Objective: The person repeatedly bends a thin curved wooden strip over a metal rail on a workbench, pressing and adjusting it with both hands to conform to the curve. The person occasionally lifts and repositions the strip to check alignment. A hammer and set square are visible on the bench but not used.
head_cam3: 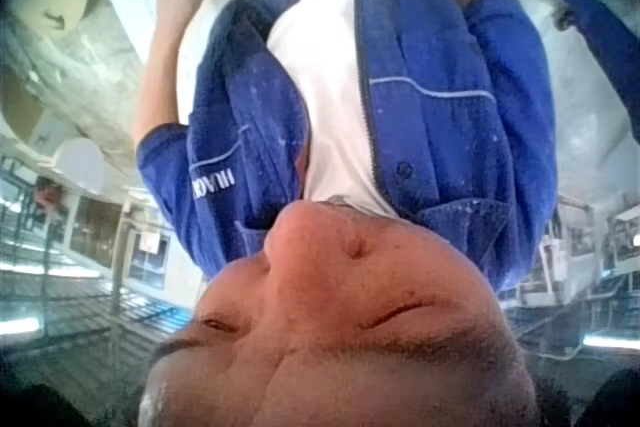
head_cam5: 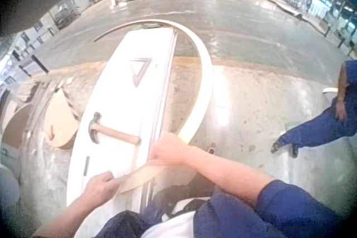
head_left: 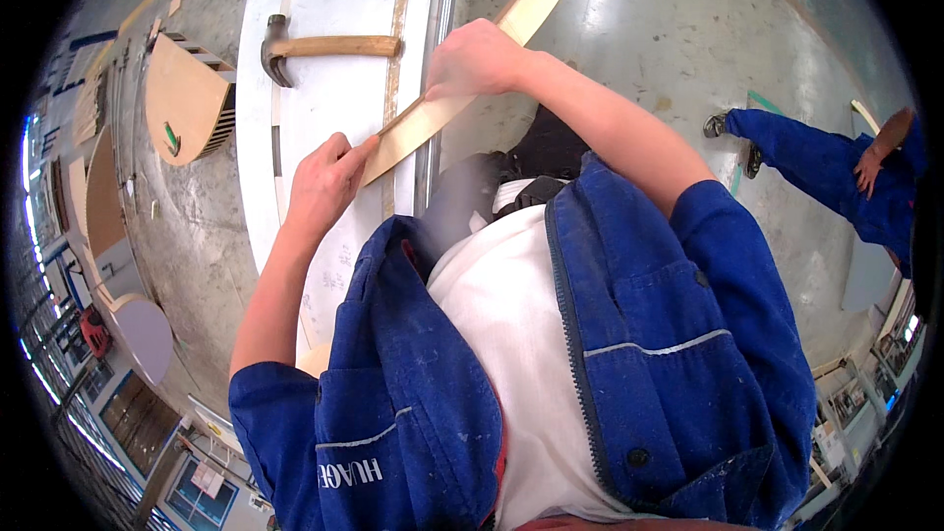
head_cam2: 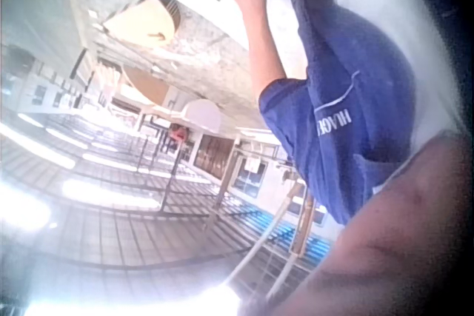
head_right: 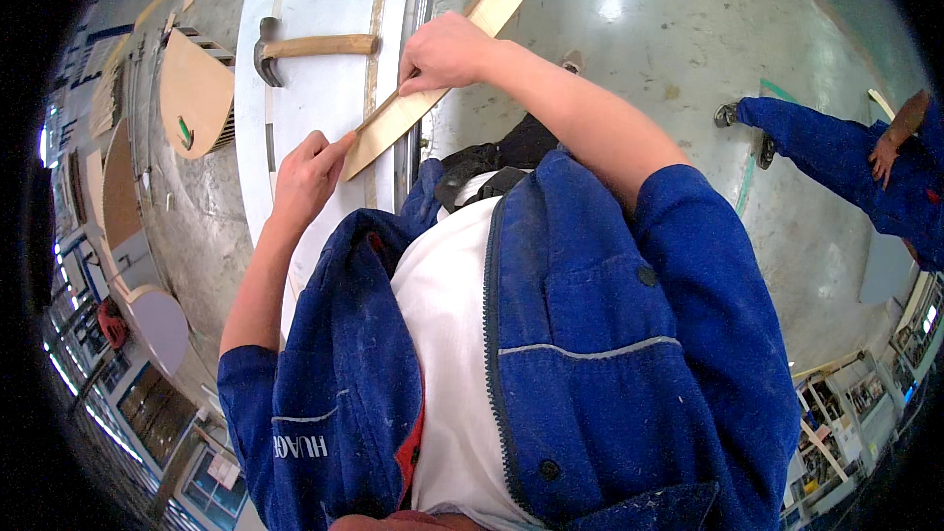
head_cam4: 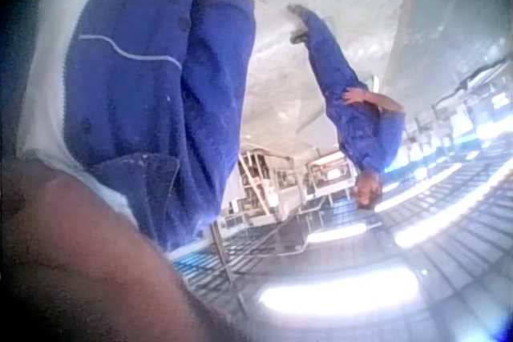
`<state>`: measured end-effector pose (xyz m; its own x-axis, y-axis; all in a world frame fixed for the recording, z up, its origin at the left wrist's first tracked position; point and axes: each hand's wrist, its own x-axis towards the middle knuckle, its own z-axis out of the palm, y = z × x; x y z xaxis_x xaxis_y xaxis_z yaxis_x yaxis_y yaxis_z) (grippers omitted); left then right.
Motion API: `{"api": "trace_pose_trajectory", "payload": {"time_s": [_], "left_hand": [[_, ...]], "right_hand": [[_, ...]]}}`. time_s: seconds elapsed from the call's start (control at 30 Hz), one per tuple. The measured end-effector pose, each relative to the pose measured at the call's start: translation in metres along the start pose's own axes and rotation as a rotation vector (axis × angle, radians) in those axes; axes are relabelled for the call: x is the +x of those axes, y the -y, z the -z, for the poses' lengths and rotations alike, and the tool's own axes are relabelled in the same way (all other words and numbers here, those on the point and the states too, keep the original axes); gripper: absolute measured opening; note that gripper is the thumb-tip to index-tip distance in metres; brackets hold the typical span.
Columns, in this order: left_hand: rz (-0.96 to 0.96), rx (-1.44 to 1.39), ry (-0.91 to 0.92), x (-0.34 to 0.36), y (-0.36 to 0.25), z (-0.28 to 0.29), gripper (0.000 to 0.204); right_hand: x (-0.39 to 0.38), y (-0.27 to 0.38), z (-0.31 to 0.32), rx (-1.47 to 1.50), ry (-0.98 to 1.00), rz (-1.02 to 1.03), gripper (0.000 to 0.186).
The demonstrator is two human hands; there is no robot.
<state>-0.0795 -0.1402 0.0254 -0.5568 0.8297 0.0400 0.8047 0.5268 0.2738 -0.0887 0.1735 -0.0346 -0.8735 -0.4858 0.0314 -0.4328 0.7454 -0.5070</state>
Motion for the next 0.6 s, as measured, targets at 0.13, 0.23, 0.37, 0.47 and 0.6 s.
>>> {"api": "trace_pose_trajectory", "payload": {"time_s": [0.13, 0.23, 0.37, 0.47, 0.6], "left_hand": [[-0.021, 0.015, 0.025, 0.005, 0.0, -0.001, 0.037], [-0.038, 0.024, 0.017, 0.009, -0.005, -0.002, 0.038], [-0.037, 0.053, 0.05, 0.014, -0.006, -0.003, 0.037], [-0.007, 0.084, 0.099, 0.014, -0.007, 0.0, 0.036], [0.044, 0.108, 0.145, 0.009, -0.004, 0.001, 0.037]], "right_hand": [[0.0, -0.001, -0.002, 0.007, 0.004, -0.002, 0.026], [0.0, 0.001, 0.0, 0.026, 0.045, -0.035, 0.025], [0.0, 0.004, 0.002, 0.043, 0.072, -0.065, 0.024], [0.001, 0.004, 0.009, 0.038, 0.093, -0.084, 0.024], [0.002, 0.005, 0.007, 0.051, 0.103, -0.092, 0.024]]}}
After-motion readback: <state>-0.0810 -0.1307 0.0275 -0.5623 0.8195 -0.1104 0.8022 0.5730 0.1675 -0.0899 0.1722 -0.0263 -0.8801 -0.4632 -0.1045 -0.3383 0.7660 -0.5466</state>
